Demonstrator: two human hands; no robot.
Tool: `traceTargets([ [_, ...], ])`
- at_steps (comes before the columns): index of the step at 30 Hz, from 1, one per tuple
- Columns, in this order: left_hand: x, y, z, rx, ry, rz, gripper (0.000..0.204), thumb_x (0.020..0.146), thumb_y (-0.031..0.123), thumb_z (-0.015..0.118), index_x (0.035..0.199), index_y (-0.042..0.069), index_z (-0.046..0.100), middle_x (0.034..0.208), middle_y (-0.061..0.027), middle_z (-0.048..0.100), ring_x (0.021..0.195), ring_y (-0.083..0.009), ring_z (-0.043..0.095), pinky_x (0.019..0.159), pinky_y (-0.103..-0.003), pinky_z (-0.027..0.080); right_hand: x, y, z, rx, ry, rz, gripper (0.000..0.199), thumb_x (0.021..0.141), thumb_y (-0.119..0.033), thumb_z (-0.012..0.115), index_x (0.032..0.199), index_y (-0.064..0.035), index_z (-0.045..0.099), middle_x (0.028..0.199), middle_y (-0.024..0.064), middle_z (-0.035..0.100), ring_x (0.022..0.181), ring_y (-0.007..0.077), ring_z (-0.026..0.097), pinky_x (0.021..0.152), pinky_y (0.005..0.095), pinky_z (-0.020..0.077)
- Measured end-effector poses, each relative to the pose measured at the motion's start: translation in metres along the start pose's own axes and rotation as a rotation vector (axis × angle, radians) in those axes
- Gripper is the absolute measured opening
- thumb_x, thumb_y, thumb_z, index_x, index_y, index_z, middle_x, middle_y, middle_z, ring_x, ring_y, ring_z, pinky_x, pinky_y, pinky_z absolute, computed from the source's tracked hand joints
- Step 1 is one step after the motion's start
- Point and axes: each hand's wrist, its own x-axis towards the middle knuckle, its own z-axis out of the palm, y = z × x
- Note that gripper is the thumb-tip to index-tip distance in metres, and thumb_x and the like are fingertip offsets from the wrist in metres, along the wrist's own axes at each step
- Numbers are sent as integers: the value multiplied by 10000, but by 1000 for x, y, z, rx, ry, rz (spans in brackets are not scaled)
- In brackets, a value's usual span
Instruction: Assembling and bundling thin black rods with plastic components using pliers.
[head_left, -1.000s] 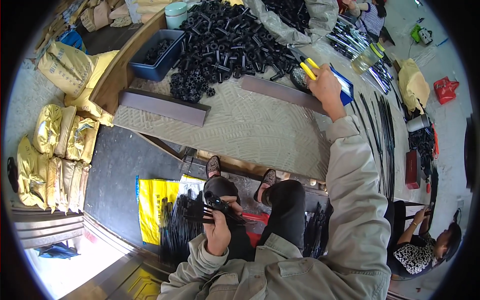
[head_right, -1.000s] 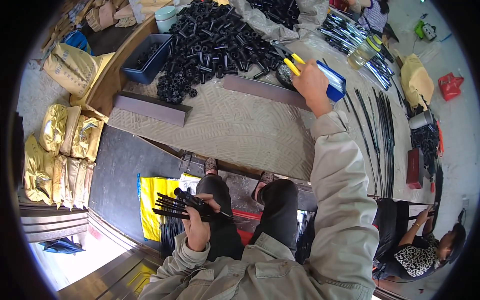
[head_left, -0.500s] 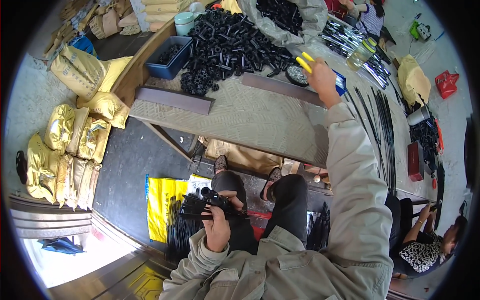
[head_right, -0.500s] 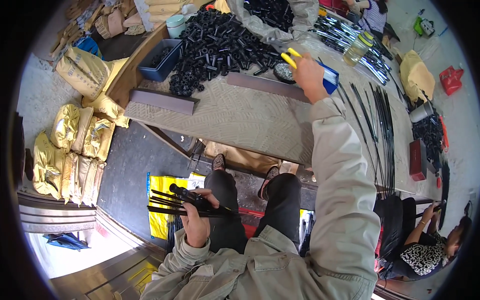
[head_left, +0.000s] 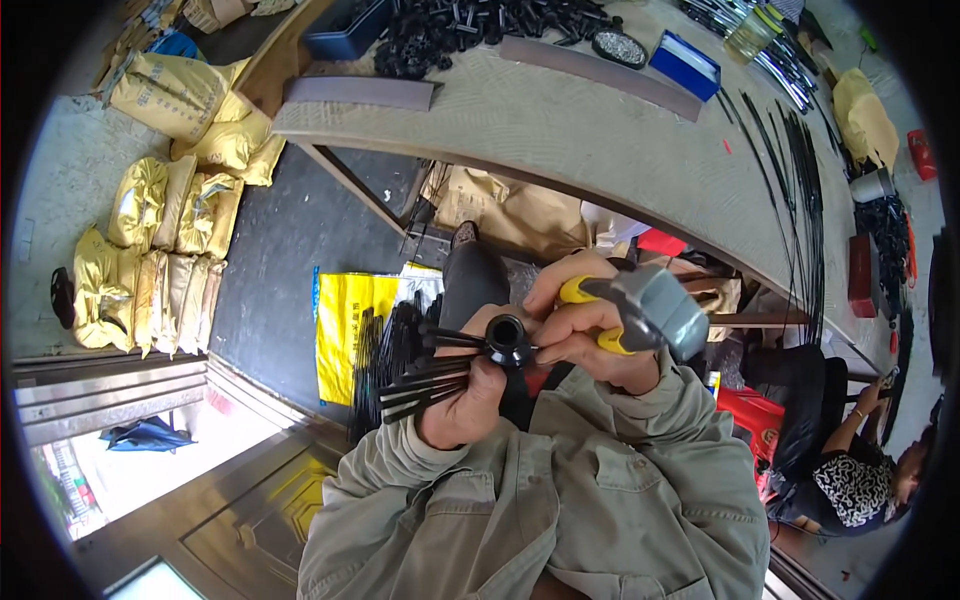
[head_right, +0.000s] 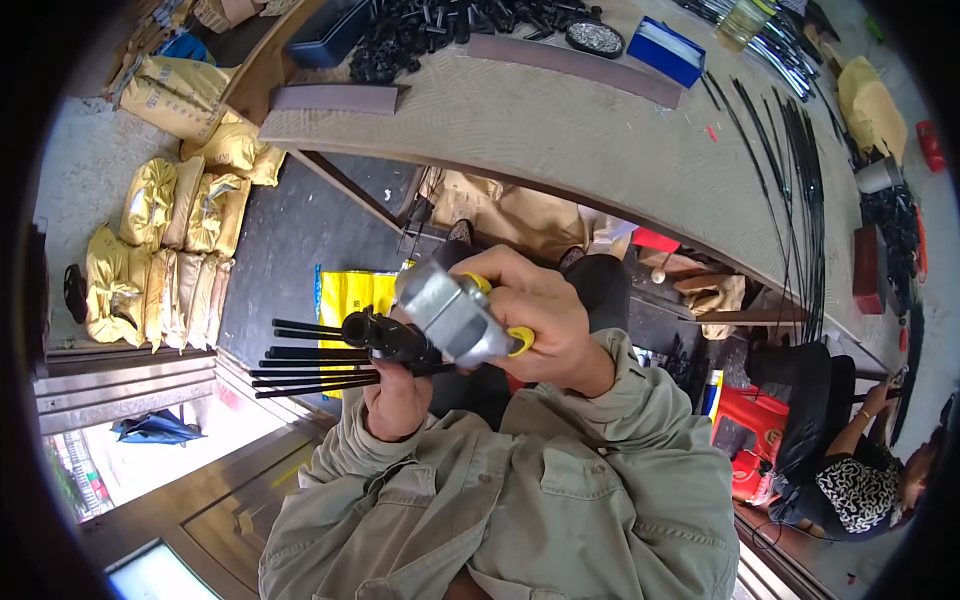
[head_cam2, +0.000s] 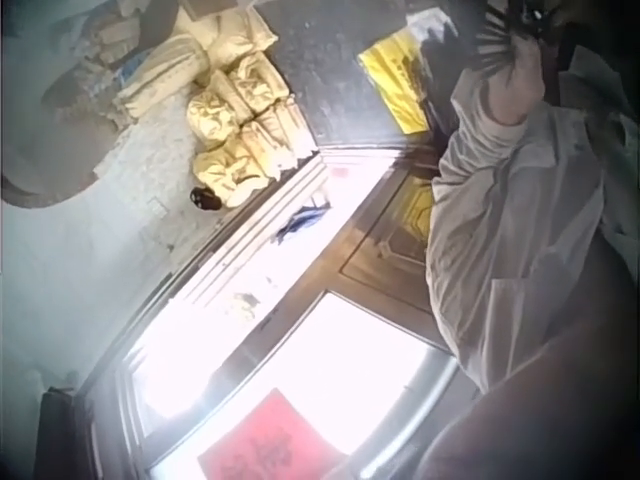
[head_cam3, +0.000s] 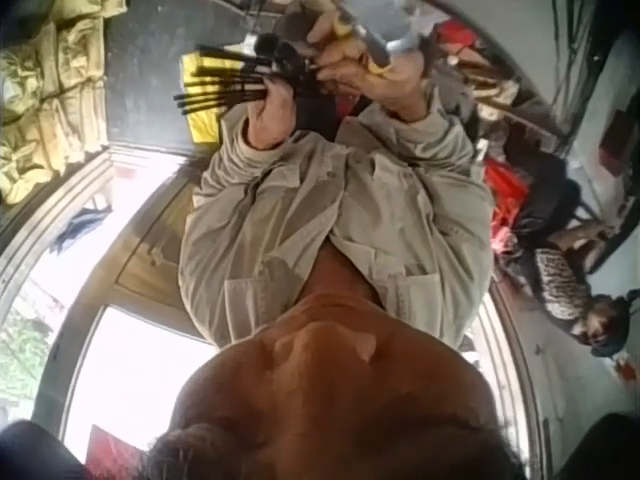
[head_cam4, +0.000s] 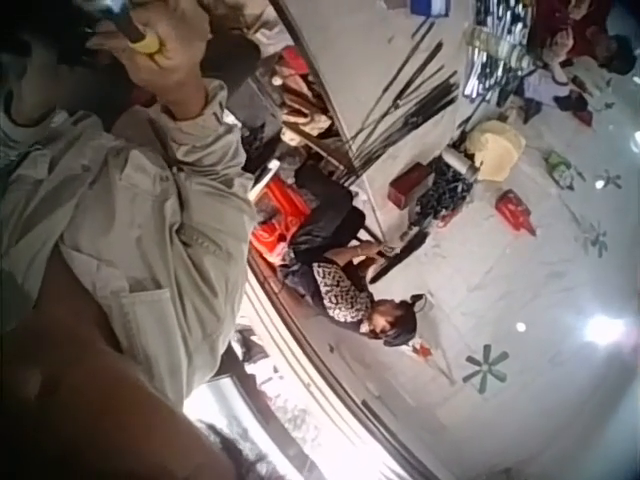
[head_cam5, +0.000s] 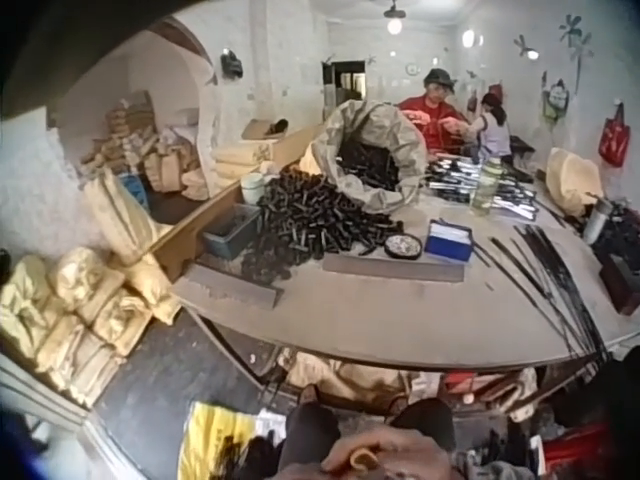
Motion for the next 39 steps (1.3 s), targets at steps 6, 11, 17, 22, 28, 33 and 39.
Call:
traceTargets([
  [6, -24, -9, 2, -4, 35, 5, 585, 880, 502, 438, 1094, -41, 463, 993, -82, 523, 894, -136, 496, 779, -276, 408, -6, -21, 2, 98, -69, 141, 172, 672, -81, 732, 782, -15, 617, 917, 144, 577, 746, 216, 584, 632, 278, 461],
  [11, -29, -5, 6, 33, 1, -12, 591, 879, 504, 438, 1104, -42, 472, 991, -82, 523, 904, -144, 500, 791, -284, 407, -13, -21, 5, 142, -25, 157, 176, 678, -87, 732, 795, -22, 618, 935, 135, 571, 739, 195, 581, 628, 267, 459],
  [17, -31, -2, 1, 94, -98, -25, 588, 895, 494, 405, 1116, -46, 478, 1014, -98, 516, 926, -156, 506, 801, -290, 404, -20, -20, 8, 93, 21, 16, 174, 674, -72, 735, 780, -24, 605, 933, 133, 579, 686, 177, 587, 571, 248, 460],
  [22, -35, -6, 0, 102, -18, -26, 585, 905, 487, 383, 1118, -49, 480, 1027, -111, 514, 927, -164, 511, 801, -292, 405, -17, -27, 8, 149, -33, 259, 234, 706, -176, 733, 825, -1, 634, 877, 127, 576, 786, 179, 577, 696, 276, 454],
  [28, -34, -10, -4, 67, -58, -16, 583, 904, 482, 392, 1125, -50, 479, 1041, -116, 514, 925, -170, 512, 801, -294, 405, -12, -20, 5, 16, -131, 36, 245, 728, -184, 721, 860, -5, 619, 901, 135, 566, 784, 179, 571, 691, 278, 450],
  [33, -32, -14, -4, 99, -51, 56, 571, 904, 473, 400, 1127, -46, 483, 1033, -120, 519, 918, -171, 511, 795, -290, 405, -16, -13, 15, 194, 29, 11, 126, 713, -38, 703, 781, -2, 604, 933, 153, 574, 683, 179, 592, 546, 245, 462],
  [39, -26, -18, -5, 160, -23, 94, 548, 905, 469, 404, 1115, -30, 488, 984, -116, 513, 851, -152, 503, 742, -273, 406, -24, -9, 27, 119, 66, 68, 112, 775, -95, 671, 811, -16, 600, 989, 160, 532, 818, 195, 550, 688, 316, 460],
])
